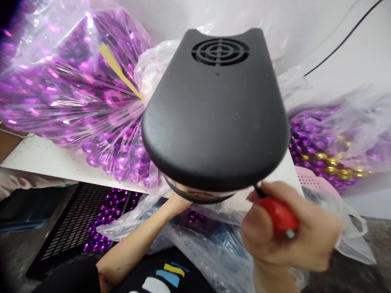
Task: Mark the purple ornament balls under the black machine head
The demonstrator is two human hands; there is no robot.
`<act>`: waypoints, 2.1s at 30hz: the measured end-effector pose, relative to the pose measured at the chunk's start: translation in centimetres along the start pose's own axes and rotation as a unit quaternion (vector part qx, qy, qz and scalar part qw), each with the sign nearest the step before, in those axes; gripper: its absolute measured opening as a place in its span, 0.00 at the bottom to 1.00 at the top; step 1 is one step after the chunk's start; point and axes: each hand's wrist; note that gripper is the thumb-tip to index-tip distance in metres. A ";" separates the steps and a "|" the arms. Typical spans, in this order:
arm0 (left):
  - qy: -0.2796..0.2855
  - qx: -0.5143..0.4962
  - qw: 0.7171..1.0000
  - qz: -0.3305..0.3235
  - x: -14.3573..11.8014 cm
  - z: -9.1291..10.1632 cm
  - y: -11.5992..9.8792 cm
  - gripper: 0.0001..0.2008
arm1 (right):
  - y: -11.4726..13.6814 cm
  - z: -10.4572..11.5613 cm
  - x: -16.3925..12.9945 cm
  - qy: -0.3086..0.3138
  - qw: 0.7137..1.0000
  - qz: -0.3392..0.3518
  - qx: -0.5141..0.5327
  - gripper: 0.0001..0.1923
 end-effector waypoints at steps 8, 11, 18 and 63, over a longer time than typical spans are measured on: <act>0.017 0.027 0.997 -0.072 -1.2 1.4 -0.9 0.25 | 0.5 -5.0 7.2 -0.002 1.000 -0.018 -0.023 0.28; 0.054 0.046 0.991 -0.117 -3.3 2.4 -1.3 0.29 | 0.3 -5.1 7.5 0.007 0.999 -0.003 -0.047 0.24; 0.114 0.085 0.975 -0.174 -5.0 4.5 -3.2 0.32 | 1.1 -4.8 7.9 0.025 0.998 0.023 -0.044 0.12; 0.065 -0.069 0.990 0.108 1.5 3.5 -0.9 0.19 | 1.8 -5.0 8.0 0.029 0.993 0.060 -0.094 0.18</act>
Point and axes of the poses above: each hand's wrist, its own x-axis towards the middle knuckle, its own z-axis out of the back of the hand, y = z × x, and after that the axes turned 9 degrees about -y, right-handed
